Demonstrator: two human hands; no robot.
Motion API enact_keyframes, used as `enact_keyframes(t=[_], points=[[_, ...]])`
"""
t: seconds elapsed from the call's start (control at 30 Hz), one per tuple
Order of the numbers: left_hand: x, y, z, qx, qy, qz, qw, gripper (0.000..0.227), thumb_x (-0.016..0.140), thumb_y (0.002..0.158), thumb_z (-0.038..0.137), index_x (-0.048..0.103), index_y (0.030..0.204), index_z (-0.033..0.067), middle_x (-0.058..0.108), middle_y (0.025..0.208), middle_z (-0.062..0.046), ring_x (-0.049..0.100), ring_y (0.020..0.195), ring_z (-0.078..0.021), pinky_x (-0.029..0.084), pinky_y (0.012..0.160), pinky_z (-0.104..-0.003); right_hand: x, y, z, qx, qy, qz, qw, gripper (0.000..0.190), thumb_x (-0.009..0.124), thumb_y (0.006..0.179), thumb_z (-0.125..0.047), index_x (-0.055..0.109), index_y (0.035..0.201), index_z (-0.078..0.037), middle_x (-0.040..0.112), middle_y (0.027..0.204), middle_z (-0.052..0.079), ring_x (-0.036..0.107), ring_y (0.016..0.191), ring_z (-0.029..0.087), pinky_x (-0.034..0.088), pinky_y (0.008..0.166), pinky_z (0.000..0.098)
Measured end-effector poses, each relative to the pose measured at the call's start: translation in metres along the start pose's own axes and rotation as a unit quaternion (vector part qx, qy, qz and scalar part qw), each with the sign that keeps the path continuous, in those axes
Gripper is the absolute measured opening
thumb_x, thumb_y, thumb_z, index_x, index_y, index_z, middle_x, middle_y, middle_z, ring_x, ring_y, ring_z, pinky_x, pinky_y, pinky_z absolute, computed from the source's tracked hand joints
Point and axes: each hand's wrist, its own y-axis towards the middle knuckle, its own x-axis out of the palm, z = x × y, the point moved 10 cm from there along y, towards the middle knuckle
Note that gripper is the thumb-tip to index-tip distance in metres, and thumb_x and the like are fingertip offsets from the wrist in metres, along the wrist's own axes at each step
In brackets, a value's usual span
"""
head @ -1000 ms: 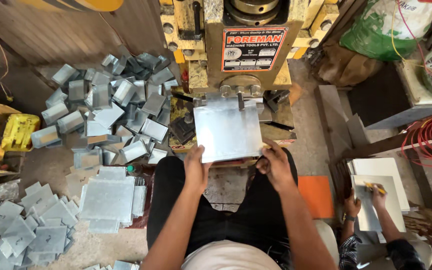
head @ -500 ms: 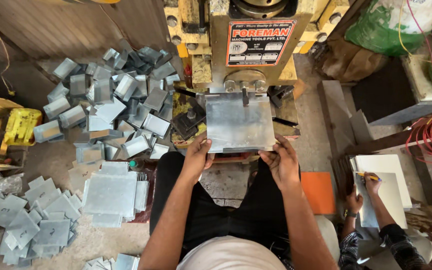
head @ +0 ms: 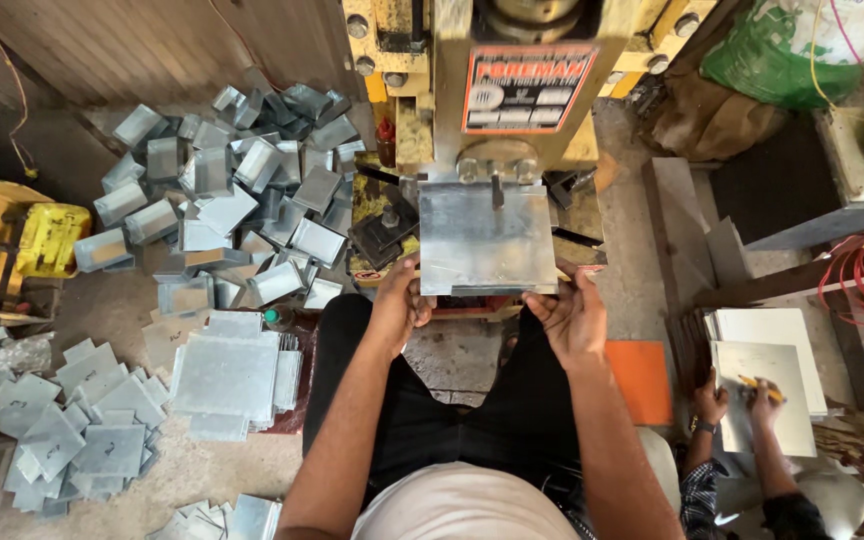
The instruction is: The person sits on the floor and operates a hydraulic press machine to bend metal sheets. They repeatedly pick up flat metal sheets, place them into the press, activate the machine to bend the metal, and then remove the finished pieces to a pile on the floor.
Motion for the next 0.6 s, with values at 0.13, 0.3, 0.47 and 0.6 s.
enact_keyframes(t=[0.13,0.3,0.47,0.6], points=[[-0.007,0.003,-0.004,-0.006,0.008,-0.004,1.000,0.060,0.035,0.106,0.050,0.049,0.146,0.0076,0.062,0.072,-0.007,0.046,0.046,-0.0122,0.035,0.045,-0.027,0.000,0.000,0.000,0.027,-0.050,0.027,0.998,0.069,0.037,0.103,-0.057,0.045,0.144,-0.002,0.066,0.110,0.016,0.070,0.081,0.023,0.060,0.067,0.0334],[-0.005,0.001,-0.001,0.024,0.057,-0.039,0.997,0.068,0.031,0.104,0.062,0.046,0.149,0.0134,0.061,0.079,-0.009,0.047,0.051,-0.0113,0.035,0.046,-0.027,-0.010,0.039,-0.003,0.059,-0.079,0.039,0.994,0.072,0.038,0.099,-0.067,0.054,0.134,-0.006,0.063,0.088,0.010,0.052,0.057,0.016,0.040,0.046,0.0272],[0.025,0.002,-0.009,0.038,-0.002,-0.142,0.989,0.074,0.033,0.107,0.063,0.045,0.131,-0.0053,0.069,0.098,-0.014,0.059,0.061,-0.0172,0.045,0.051,-0.029,-0.034,0.099,0.012,0.032,-0.056,-0.043,0.997,0.027,0.066,0.112,-0.026,0.050,0.116,-0.003,0.055,0.096,0.009,0.050,0.066,0.017,0.036,0.048,0.0300],[0.041,-0.009,-0.013,0.027,0.135,-0.146,0.980,0.066,0.041,0.102,0.057,0.045,0.149,0.0098,0.069,0.098,-0.012,0.063,0.061,-0.0141,0.050,0.052,-0.027,-0.034,0.062,-0.015,-0.080,0.048,0.103,0.990,0.025,0.054,0.097,-0.011,0.056,0.119,-0.001,0.063,0.104,0.012,0.066,0.083,0.022,0.056,0.068,0.0341]])
